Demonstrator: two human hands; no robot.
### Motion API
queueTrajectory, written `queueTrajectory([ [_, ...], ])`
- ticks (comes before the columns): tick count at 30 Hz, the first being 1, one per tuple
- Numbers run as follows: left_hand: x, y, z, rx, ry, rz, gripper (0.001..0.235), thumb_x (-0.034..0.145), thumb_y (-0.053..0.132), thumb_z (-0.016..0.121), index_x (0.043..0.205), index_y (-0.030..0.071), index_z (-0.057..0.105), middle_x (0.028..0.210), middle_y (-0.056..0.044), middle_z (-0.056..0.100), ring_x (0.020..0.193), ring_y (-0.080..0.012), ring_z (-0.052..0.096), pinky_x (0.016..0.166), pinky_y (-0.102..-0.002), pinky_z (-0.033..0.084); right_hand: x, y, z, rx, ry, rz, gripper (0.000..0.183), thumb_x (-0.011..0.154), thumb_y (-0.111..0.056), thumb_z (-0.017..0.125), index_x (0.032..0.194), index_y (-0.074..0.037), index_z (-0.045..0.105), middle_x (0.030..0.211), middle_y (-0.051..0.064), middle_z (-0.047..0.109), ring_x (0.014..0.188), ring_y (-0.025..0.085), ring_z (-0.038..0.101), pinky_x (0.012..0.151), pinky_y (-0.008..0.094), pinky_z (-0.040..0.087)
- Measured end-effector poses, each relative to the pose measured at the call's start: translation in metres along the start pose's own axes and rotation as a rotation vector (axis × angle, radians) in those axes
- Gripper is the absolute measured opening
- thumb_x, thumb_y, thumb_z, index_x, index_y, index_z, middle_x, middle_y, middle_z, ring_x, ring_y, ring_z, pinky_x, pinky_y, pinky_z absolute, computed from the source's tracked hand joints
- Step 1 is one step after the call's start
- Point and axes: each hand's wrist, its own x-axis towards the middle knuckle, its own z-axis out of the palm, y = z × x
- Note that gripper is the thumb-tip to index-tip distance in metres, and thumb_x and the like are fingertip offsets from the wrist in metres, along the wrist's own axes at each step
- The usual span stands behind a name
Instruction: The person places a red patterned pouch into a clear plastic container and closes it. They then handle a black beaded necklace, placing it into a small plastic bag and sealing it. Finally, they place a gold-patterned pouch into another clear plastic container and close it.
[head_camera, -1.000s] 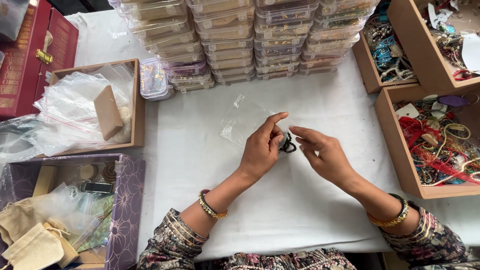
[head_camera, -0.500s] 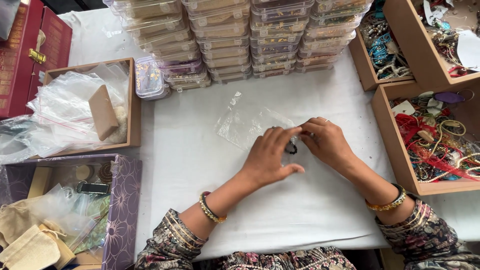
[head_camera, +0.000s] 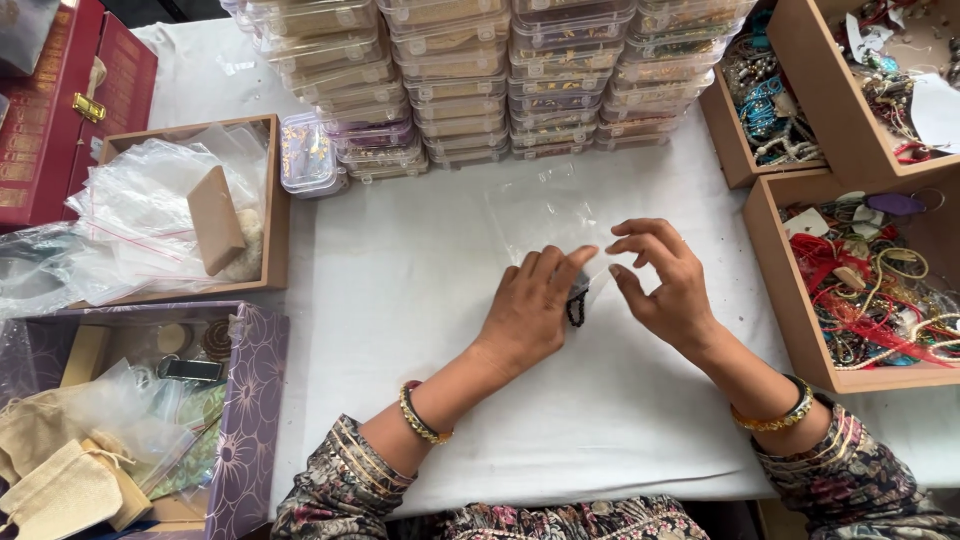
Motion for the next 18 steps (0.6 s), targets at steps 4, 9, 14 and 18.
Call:
queueTrajectory([
  [4,0.003,-0.003,-0.004,-0.014,-0.007,-0.035,0.084,0.077,-0.008,0.061,0.152,0.018,0.033,0.114,-0.007,0.052,0.101,-0.0256,0.056,0.08,-0.042,0.048,-0.004,0.008,0.004,-0.139,-0.118,-0.235,0.019,0.077,0.001,0.076,0.091,-0.009,0.067,0.125,0.009,0.065,0.107,0.025,0.061,0.091,0.042,0.053],
  [9,0.003,-0.003,-0.004,-0.048,0.007,-0.061,0.086,0.076,-0.004,0.066,0.153,0.017,0.033,0.116,-0.007,0.054,0.104,-0.0252,0.058,0.084,-0.042,0.049,-0.012,0.015,0.016,-0.211,-0.207,-0.232,0.022,0.077,-0.009,0.079,0.093,-0.007,0.064,0.136,0.012,0.056,0.131,0.035,0.046,0.107,0.051,0.04],
  [14,0.003,-0.004,-0.003,-0.064,0.007,-0.075,0.089,0.077,-0.005,0.065,0.155,0.019,0.031,0.117,-0.007,0.055,0.104,-0.0252,0.059,0.086,-0.041,0.05,-0.013,0.013,0.011,-0.439,-0.257,-0.355,0.021,0.07,-0.001,0.074,0.07,-0.021,0.069,0.143,0.002,0.054,0.14,0.026,0.043,0.112,0.049,0.034],
  [18,0.004,-0.005,-0.002,-0.089,0.007,-0.086,0.092,0.077,-0.005,0.065,0.157,0.019,0.028,0.118,-0.007,0.055,0.104,-0.0257,0.059,0.086,-0.042,0.05,-0.006,0.002,0.011,-0.623,-0.216,-0.367,0.045,0.068,0.0,0.07,0.105,-0.021,0.085,0.154,0.009,0.051,0.144,0.031,0.036,0.115,0.05,0.026],
])
